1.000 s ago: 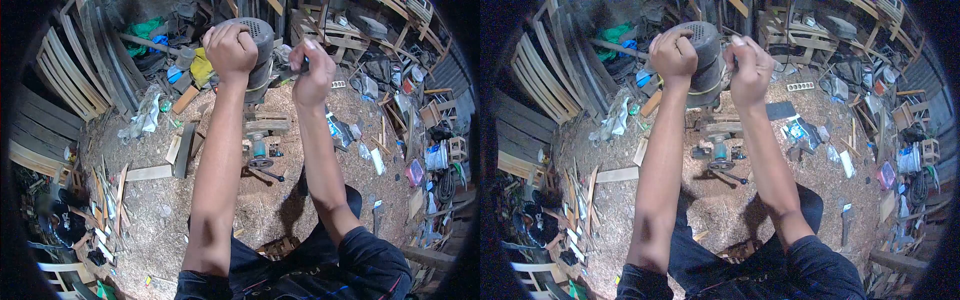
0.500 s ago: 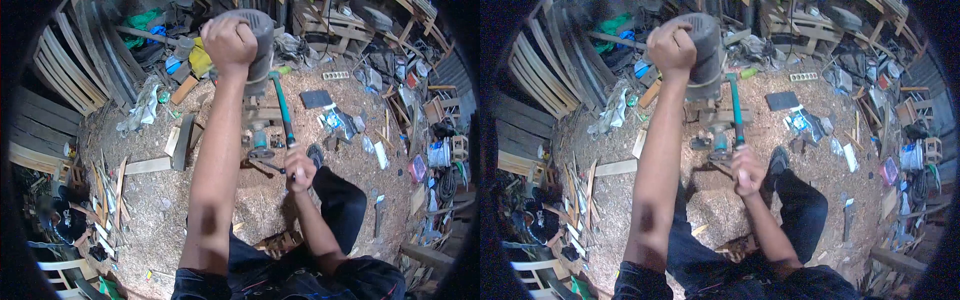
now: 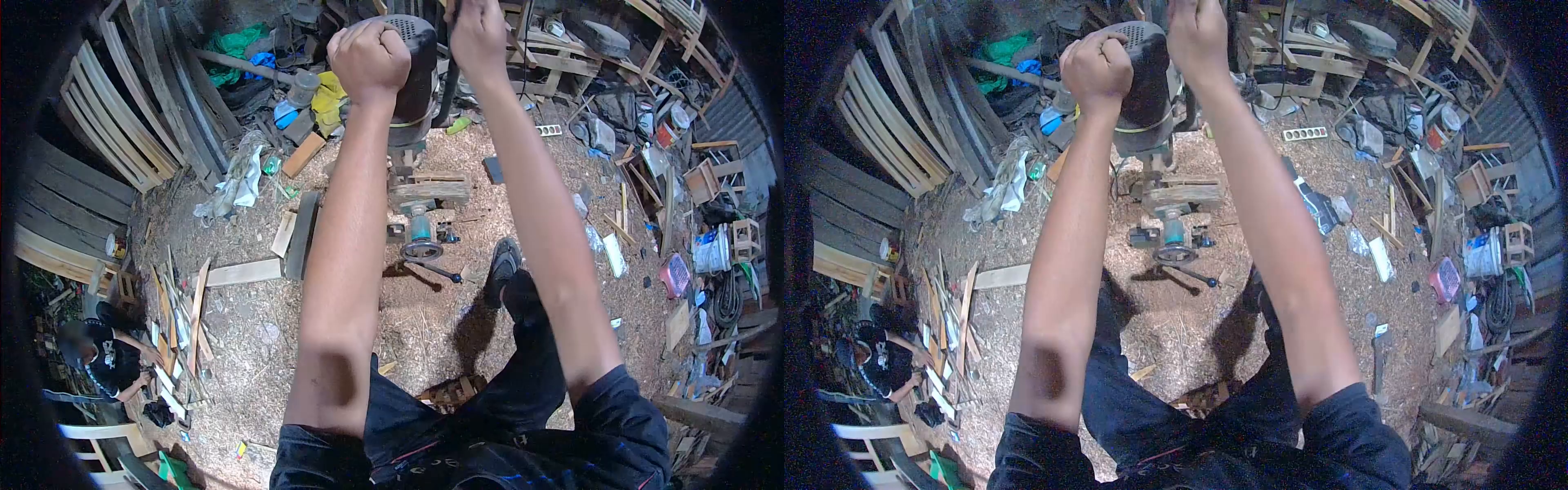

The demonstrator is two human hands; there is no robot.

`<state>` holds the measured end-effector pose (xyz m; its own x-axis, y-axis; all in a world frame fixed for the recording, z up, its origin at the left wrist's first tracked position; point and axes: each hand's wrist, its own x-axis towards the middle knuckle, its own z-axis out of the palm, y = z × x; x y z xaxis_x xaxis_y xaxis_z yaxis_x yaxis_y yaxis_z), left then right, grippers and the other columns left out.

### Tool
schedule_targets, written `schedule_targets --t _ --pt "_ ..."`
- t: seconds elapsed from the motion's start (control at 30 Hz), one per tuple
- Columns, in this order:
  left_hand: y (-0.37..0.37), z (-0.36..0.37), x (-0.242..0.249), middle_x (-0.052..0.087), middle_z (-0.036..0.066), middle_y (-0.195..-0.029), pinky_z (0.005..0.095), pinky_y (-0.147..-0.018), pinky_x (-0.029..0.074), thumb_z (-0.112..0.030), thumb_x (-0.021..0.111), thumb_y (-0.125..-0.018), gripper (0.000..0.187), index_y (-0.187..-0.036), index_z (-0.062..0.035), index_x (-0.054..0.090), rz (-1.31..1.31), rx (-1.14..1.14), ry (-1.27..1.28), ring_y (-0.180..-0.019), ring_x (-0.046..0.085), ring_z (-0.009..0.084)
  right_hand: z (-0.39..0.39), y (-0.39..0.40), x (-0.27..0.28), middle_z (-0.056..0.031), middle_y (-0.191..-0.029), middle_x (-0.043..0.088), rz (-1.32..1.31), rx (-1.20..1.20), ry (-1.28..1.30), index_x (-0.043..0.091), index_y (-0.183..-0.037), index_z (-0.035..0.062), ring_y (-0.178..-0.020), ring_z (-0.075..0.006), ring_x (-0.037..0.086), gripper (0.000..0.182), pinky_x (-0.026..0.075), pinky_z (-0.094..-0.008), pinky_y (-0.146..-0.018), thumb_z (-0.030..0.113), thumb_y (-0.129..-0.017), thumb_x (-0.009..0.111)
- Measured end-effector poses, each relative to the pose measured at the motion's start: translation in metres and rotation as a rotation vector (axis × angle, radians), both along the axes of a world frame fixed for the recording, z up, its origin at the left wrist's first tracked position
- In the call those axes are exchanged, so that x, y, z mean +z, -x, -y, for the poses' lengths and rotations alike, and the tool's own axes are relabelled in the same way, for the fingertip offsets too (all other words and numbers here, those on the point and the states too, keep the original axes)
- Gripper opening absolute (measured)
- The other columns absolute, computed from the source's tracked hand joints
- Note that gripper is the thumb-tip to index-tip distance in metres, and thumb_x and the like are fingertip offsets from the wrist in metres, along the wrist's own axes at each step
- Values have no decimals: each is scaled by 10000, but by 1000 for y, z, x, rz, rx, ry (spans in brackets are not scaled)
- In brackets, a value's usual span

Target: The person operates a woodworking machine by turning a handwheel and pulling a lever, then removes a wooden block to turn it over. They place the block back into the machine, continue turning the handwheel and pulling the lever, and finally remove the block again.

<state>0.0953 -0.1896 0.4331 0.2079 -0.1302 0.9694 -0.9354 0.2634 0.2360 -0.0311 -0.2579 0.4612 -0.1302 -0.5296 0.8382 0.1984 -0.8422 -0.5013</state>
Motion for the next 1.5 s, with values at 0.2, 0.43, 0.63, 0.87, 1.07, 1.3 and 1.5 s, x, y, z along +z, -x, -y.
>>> schedule_targets --t 0.2,0.43,0.63,0.87,1.07,1.3,1.5 --pt "-2 1 2 709 105 -782 417 -880 462 -152 472 -772 260 -676 -91 706 -7 -21 2 -767 660 316 88 -29 8 -262 -748 594 -256 -281 30 462 -1072 20 -714 -470 601 292 445 -527 -614 310 -1040 443" --pt "3 -4 8 697 100 -767 427 -905 444 -137 477 -769 241 -641 -83 674 -31 -41 -29 -766 651 308 100 -32 -2 -241 -936 685 -486 -442 -72 479 -1111 16 -865 -387 679 395 502 -492 -740 391 -1044 375" --pt "2 -1 14 697 106 -759 412 -887 449 -128 487 -763 232 -641 -70 675 -12 -31 30 -762 652 309 153 -47 19 -315 -1112 647 -790 -456 -400 396 -1295 12 -1057 -472 629 509 483 -543 -929 426 -1001 434" --pt "1 -5 22 707 146 -800 413 -826 486 -113 452 -768 270 -727 -57 713 -8 -36 -32 -783 660 341 193 -40 -42 -220 -1061 686 -825 -319 -253 561 -1225 29 -1033 -422 635 361 509 -452 -887 264 -954 602" --pt "0 -36 -12 576 254 -1246 475 -1052 375 -189 463 -910 401 -1219 48 560 31 -95 22 -1178 532 415 94 16 -134 -278 -988 669 -591 -236 -227 606 -1143 -1 -958 -462 629 309 495 -493 -821 248 -965 563" --pt "34 -186 -275 216 266 -1575 489 -1193 203 -99 512 -922 698 -1524 40 185 -488 -303 -1090 -1453 247 420 -148 118 -332 -332 -1131 610 -1173 29 -655 378 -1389 -106 -1054 -441 616 571 494 -454 -931 192 -945 581" --pt "56 -186 -327 51 244 -1619 499 -1187 222 -232 597 -859 952 -1551 6 -12 -314 -295 -1783 -1483 168 400 -230 140 -453 -425 -1495 180 -1944 155 -488 49 -1455 -193 -1412 -523 218 944 261 -467 -1171 342 -906 599"
